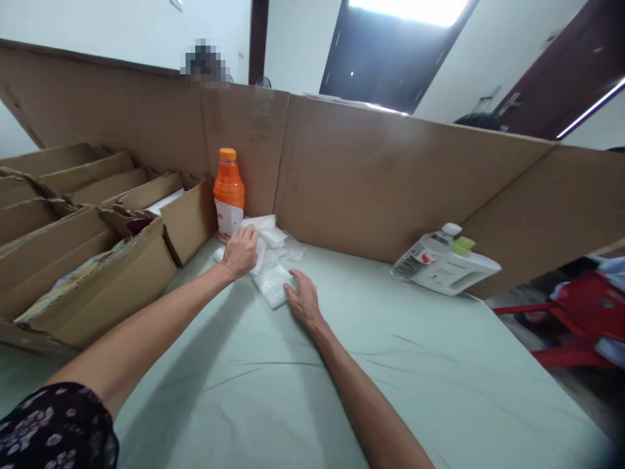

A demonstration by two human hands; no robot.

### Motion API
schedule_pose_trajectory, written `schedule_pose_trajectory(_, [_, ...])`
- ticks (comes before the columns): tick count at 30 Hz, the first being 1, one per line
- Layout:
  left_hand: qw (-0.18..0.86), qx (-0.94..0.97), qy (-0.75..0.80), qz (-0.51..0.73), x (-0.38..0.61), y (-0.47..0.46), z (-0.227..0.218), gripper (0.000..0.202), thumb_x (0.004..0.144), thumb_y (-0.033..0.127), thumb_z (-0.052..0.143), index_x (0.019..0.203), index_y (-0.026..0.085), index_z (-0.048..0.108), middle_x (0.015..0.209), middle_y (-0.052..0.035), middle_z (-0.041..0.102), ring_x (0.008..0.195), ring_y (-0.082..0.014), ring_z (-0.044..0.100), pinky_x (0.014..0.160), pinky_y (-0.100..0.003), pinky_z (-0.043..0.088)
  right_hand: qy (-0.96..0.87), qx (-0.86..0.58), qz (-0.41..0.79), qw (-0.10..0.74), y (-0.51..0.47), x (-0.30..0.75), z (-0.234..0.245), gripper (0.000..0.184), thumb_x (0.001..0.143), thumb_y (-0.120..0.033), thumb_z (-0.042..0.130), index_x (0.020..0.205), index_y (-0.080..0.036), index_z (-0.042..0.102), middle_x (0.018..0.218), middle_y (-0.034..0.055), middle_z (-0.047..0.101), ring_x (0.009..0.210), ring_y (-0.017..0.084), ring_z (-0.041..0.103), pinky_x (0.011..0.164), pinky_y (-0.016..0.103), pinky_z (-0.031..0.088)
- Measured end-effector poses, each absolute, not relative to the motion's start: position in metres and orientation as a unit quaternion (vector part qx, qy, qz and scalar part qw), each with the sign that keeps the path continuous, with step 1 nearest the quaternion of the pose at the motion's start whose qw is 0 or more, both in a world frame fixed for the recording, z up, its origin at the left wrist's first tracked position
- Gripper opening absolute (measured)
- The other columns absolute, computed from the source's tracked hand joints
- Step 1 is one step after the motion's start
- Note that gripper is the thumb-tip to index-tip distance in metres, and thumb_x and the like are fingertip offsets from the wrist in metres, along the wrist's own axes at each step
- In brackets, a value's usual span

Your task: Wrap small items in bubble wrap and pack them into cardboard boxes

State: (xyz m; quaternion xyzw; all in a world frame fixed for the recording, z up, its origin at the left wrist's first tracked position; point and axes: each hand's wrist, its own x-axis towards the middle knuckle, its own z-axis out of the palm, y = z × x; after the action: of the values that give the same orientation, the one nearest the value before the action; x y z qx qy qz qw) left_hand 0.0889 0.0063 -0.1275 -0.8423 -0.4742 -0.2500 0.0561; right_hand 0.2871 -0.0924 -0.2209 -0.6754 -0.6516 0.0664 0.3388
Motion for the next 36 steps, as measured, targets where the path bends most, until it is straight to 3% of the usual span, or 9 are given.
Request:
schedule_pose_trajectory(4, [0.038, -0.829, -0.514, -0.217, 0.071, -0.002, -0.162, 0.021, 0.074, 0.011, 0.055, 0.084, 0.02, 0.071, 0.133, -0.0145, 0.063, 0.106, -0.0338, 0.064, 0.089, -0.047, 0.054, -0.651, -0.678, 0.068, 0.335, -0.096, 0.28, -0.234, 0.04, 0.094, -0.03, 0.054, 0.132, -0.021, 0.063, 0.142, 0.0126, 0.063, 0.133, 0.028, 0.056, 0.11, 0.045, 0.041])
schedule_pose_trajectory(10, [0.012, -0.809, -0.538, -0.237, 0.06, -0.013, -0.172, 0.028, 0.082, 0.018, 0.054, 0.099, 0.021, 0.075, 0.141, -0.0121, 0.059, 0.119, -0.0329, 0.062, 0.1, -0.046, 0.052, -0.66, -0.679, 0.049, 0.318, -0.099, 0.279, -0.23, 0.039, 0.094, -0.035, 0.06, 0.131, -0.022, 0.064, 0.142, 0.0124, 0.062, 0.13, 0.028, 0.057, 0.107, 0.043, 0.041])
schedule_pose_trajectory(14, [-0.003, -0.796, -0.548, -0.256, 0.064, -0.011, -0.172, 0.026, 0.08, 0.017, 0.054, 0.096, 0.021, 0.075, 0.13, -0.0113, 0.065, 0.111, -0.0296, 0.066, 0.096, -0.043, 0.054, -0.667, -0.682, 0.041, 0.298, -0.102, 0.276, -0.226, 0.044, 0.088, -0.035, 0.069, 0.13, -0.02, 0.064, 0.137, 0.0128, 0.065, 0.127, 0.029, 0.057, 0.106, 0.042, 0.039])
schedule_pose_trajectory(20, [-0.011, -0.764, -0.571, -0.3, 0.066, -0.021, -0.169, 0.022, 0.083, 0.02, 0.052, 0.091, 0.022, 0.073, 0.11, -0.0109, 0.065, 0.101, -0.0269, 0.066, 0.091, -0.04, 0.053, -0.662, -0.691, 0.048, 0.286, -0.102, 0.277, -0.222, 0.033, 0.09, -0.031, 0.068, 0.121, -0.022, 0.067, 0.124, 0.0102, 0.069, 0.118, 0.029, 0.058, 0.101, 0.041, 0.04])
schedule_pose_trajectory(23, [-0.009, -0.74, -0.59, -0.322, 0.064, -0.028, -0.17, 0.027, 0.083, 0.019, 0.053, 0.102, 0.019, 0.073, 0.115, -0.0143, 0.062, 0.111, -0.0306, 0.061, 0.099, -0.044, 0.05, -0.66, -0.694, 0.054, 0.281, -0.102, 0.278, -0.22, 0.026, 0.091, -0.028, 0.067, 0.116, -0.021, 0.069, 0.12, 0.0095, 0.071, 0.115, 0.028, 0.058, 0.099, 0.039, 0.04])
schedule_pose_trajectory(27, [-0.013, -0.715, -0.612, -0.336, 0.068, -0.03, -0.182, 0.047, 0.081, 0.02, 0.054, 0.128, 0.015, 0.064, 0.14, -0.0202, 0.051, 0.128, -0.0385, 0.051, 0.106, -0.054, 0.043, -0.667, -0.691, 0.06, 0.272, -0.104, 0.277, -0.217, 0.021, 0.092, -0.024, 0.065, 0.112, -0.021, 0.07, 0.117, 0.0074, 0.072, 0.112, 0.025, 0.06, 0.097, 0.036, 0.04])
schedule_pose_trajectory(32, [-0.051, -0.746, -0.594, -0.297, 0.08, -0.022, -0.202, 0.053, 0.077, 0.017, 0.054, 0.13, 0.015, 0.064, 0.141, -0.0184, 0.056, 0.128, -0.0353, 0.053, 0.11, -0.05, 0.042, -0.682, -0.686, 0.055, 0.246, -0.095, 0.28, -0.212, 0.018, 0.092, -0.02, 0.064, 0.109, -0.022, 0.071, 0.113, 0.007, 0.073, 0.111, 0.024, 0.06, 0.097, 0.035, 0.039])
schedule_pose_trajectory(36, [-0.063, -0.76, -0.587, -0.271, 0.082, -0.02, -0.196, 0.053, 0.077, 0.018, 0.057, 0.13, 0.018, 0.065, 0.142, -0.0171, 0.058, 0.13, -0.0357, 0.053, 0.112, -0.052, 0.041, -0.678, -0.7, 0.036, 0.222, -0.077, 0.291, -0.199, 0.021, 0.091, -0.02, 0.063, 0.109, -0.019, 0.073, 0.118, 0.012, 0.072, 0.119, 0.029, 0.056, 0.103, 0.041, 0.036])
